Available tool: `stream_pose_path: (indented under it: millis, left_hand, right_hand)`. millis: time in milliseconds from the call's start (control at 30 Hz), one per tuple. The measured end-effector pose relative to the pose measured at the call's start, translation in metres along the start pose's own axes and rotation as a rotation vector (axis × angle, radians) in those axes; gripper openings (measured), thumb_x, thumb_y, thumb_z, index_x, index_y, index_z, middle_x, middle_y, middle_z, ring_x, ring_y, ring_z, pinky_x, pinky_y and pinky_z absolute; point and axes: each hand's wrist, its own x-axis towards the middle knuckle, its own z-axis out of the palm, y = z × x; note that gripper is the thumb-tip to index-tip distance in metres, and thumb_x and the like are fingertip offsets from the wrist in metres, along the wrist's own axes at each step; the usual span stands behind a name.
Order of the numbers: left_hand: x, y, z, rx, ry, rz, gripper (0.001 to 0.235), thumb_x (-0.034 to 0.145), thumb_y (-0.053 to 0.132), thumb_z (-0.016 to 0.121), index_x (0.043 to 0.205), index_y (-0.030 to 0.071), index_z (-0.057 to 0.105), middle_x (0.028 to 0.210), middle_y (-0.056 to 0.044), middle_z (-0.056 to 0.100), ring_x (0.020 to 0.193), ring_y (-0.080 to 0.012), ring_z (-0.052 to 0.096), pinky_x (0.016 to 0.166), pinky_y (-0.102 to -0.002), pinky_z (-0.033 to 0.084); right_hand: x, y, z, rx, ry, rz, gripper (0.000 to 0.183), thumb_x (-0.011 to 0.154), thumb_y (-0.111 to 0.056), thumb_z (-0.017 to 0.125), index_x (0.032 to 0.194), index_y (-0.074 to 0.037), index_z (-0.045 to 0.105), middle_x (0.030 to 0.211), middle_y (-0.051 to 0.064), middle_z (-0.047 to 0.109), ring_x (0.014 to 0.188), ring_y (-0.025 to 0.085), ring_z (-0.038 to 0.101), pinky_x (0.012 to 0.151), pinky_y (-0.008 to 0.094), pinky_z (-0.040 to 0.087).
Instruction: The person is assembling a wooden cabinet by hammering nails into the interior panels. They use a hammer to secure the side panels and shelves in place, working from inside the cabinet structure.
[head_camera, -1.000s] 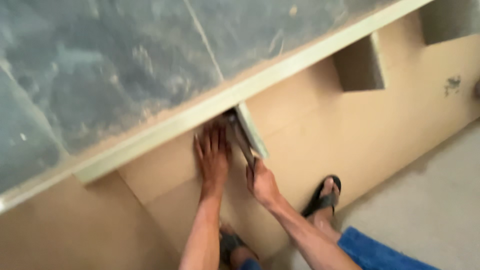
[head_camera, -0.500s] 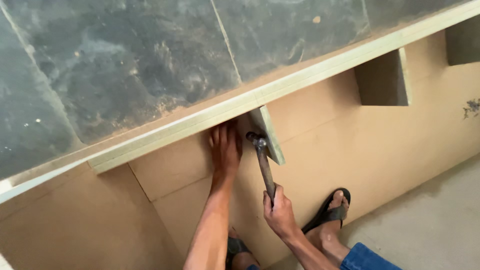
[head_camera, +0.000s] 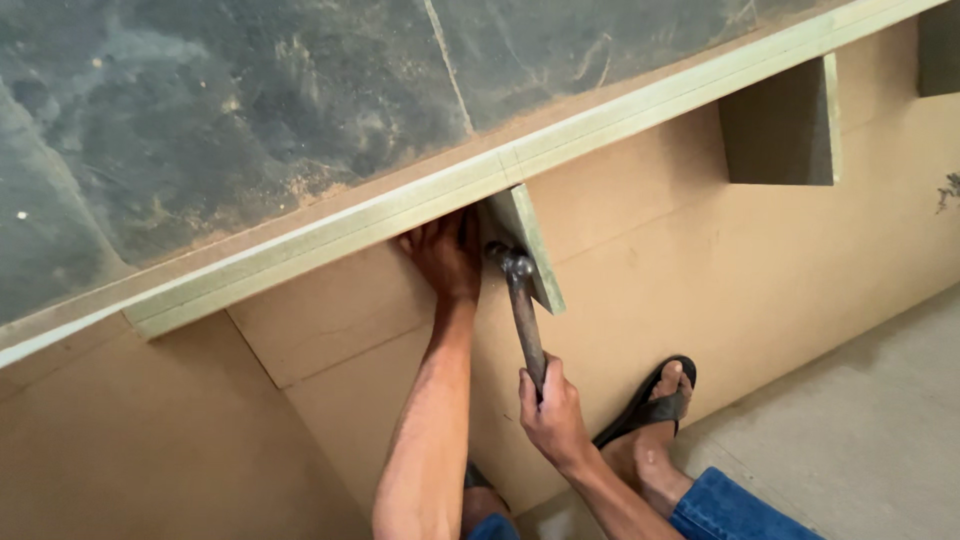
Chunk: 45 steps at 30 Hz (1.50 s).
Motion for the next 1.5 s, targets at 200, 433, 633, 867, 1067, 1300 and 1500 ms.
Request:
stream_pose_path:
  millis: [200,433,633,867,1067,1300,1500]
  left_hand:
    - [0.001,-0.001,-0.007,-0.064,-0.009,0.063,0.025,0.088,0.018,0.075,0.112,0.014,0.08,0.117,-0.01,0.074,0.12,-0.034,0.061,0.112,-0.054,0.04]
    - [0.003,-0.006,-0.005,0.117,-0.236,0.29,0.036,0.089,0.005,0.066,0.125,0.006,0.071,0.126,-0.017,0.069,0.118,-0.0385,0.062,0.105,-0.049,0.049]
    - [-0.007,-0.023,-0.035,-0.128,-0.235,0.181,0.028,0.096,0.0,0.064,0.124,0.001,0.063,0.126,-0.026,0.065,0.116,-0.0438,0.06,0.101,-0.049,0.05]
    - [0.001,-0.021,-0.035,-0.394,-0.179,-0.01,0.029,0.099,0.004,0.066,0.128,-0.002,0.062,0.11,-0.024,0.069,0.096,-0.0416,0.069,0.082,-0.047,0.056]
    - [0.006,-0.015,-0.007,-0.188,-0.001,0.088,0.017,0.096,0.011,0.072,0.111,0.005,0.073,0.1,-0.019,0.074,0.09,-0.039,0.071,0.08,-0.045,0.058]
    - [0.001,-0.009,0.007,-0.081,0.006,0.033,0.011,0.098,0.014,0.072,0.105,0.006,0.075,0.095,-0.017,0.075,0.082,-0.0338,0.073,0.072,-0.043,0.06]
    - [0.003,-0.007,0.004,-0.076,0.023,0.087,0.013,0.097,0.011,0.072,0.106,0.002,0.074,0.095,-0.018,0.075,0.083,-0.0348,0.072,0.073,-0.043,0.06]
  right_hand:
    - [0.001,0.008,-0.001,0.004,0.005,0.007,0.029,0.095,-0.007,0.063,0.12,0.002,0.053,0.068,0.017,0.065,0.056,0.028,0.07,0.052,0.04,0.053]
    - [-0.013,0.017,0.001,-0.028,-0.012,0.025,0.025,0.096,-0.009,0.064,0.117,0.001,0.053,0.07,0.017,0.066,0.059,0.03,0.07,0.054,0.041,0.053]
    - [-0.016,0.016,0.003,0.033,-0.049,0.078,0.026,0.096,-0.01,0.063,0.118,0.0,0.053,0.068,0.015,0.067,0.058,0.027,0.071,0.054,0.039,0.054]
    - [-0.006,0.016,0.011,0.04,-0.079,0.121,0.025,0.097,-0.009,0.061,0.118,-0.001,0.051,0.069,0.014,0.066,0.059,0.027,0.07,0.056,0.04,0.054]
    - [-0.011,0.014,0.008,0.054,-0.069,0.111,0.024,0.097,-0.009,0.062,0.117,-0.001,0.052,0.069,0.014,0.067,0.059,0.026,0.07,0.056,0.039,0.054]
    - [-0.017,0.012,0.007,0.087,-0.063,0.105,0.022,0.097,-0.009,0.063,0.116,-0.001,0.054,0.067,0.014,0.066,0.057,0.025,0.069,0.054,0.038,0.053]
    - [-0.017,0.01,0.005,0.069,-0.063,0.12,0.024,0.097,-0.011,0.063,0.117,0.0,0.053,0.066,0.017,0.063,0.054,0.028,0.066,0.052,0.04,0.051]
